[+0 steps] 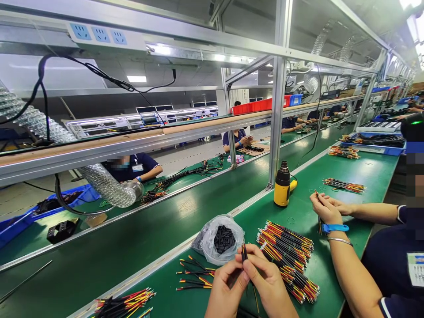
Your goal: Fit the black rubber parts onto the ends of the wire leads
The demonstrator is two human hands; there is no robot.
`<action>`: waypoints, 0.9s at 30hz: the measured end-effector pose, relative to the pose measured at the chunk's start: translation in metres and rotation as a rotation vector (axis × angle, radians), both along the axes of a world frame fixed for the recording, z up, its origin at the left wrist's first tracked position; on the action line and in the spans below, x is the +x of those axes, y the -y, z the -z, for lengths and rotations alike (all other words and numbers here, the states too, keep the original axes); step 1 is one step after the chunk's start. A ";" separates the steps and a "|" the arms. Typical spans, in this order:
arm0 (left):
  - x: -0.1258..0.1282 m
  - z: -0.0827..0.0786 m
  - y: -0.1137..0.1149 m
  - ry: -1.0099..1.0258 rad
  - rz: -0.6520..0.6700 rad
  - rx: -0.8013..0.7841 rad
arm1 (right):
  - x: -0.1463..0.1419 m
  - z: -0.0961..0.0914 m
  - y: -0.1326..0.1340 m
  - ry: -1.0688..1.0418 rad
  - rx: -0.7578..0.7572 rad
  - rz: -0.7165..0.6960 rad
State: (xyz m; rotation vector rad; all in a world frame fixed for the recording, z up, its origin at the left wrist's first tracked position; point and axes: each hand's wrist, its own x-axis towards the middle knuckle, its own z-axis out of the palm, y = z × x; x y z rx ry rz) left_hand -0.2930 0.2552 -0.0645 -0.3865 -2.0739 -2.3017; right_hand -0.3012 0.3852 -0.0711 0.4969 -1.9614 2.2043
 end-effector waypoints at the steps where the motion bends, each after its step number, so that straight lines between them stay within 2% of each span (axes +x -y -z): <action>1: 0.001 0.000 -0.001 -0.002 -0.017 0.013 | 0.001 -0.001 -0.001 -0.004 0.010 -0.001; 4: 0.003 -0.002 -0.004 0.029 -0.004 0.091 | 0.001 -0.006 -0.005 -0.002 0.061 -0.008; 8: 0.006 -0.007 -0.006 0.243 0.113 0.250 | -0.006 -0.014 -0.015 0.134 0.064 -0.157; 10: 0.008 -0.009 -0.006 0.336 0.109 0.288 | -0.011 -0.020 -0.020 0.185 0.034 -0.214; 12: 0.008 -0.010 -0.006 0.375 0.088 0.287 | -0.015 -0.025 -0.025 0.181 0.028 -0.214; 17: 0.007 -0.008 -0.005 0.277 0.047 0.153 | -0.018 -0.032 -0.028 0.086 0.042 -0.122; 27: 0.005 -0.002 0.001 -0.080 0.050 -0.028 | 0.000 -0.033 -0.028 -0.073 0.063 -0.099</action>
